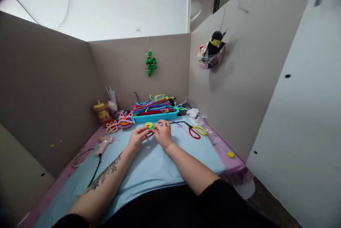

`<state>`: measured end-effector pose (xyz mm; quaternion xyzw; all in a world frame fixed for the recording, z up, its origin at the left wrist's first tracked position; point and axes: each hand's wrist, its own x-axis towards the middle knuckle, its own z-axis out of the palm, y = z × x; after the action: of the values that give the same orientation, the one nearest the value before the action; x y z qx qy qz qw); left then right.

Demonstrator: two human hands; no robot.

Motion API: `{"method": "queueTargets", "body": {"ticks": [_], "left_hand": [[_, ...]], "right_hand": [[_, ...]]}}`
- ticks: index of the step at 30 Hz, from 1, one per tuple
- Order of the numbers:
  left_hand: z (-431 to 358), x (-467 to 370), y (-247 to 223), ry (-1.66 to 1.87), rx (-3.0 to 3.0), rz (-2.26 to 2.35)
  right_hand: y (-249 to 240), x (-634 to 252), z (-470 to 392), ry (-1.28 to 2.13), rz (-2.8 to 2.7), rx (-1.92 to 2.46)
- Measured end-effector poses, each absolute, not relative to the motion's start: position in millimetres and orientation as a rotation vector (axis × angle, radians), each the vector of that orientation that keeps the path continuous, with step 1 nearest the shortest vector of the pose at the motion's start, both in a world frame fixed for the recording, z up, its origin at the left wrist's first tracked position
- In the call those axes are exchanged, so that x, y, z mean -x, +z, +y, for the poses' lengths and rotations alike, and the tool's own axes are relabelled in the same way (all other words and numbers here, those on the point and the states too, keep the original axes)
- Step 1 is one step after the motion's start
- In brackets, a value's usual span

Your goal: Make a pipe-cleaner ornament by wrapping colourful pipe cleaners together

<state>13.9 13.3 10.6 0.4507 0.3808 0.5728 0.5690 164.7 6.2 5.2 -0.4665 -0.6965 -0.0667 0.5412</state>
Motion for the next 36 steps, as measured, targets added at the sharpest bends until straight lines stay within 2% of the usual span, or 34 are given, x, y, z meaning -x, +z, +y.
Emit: {"method": "queueTargets", "body": {"ticks": [17,36], "left_hand": [[10.0,-16.1,11.8,1.353,-1.135,0.875],[8.1,-18.3,16.1,1.438,-1.316,0.899]], "right_hand": [[6.0,-162.9,4.1,-0.092,-1.59,1.07],[-3.8,-168.3,26.1,0.604,-1.307,0.952]]}}
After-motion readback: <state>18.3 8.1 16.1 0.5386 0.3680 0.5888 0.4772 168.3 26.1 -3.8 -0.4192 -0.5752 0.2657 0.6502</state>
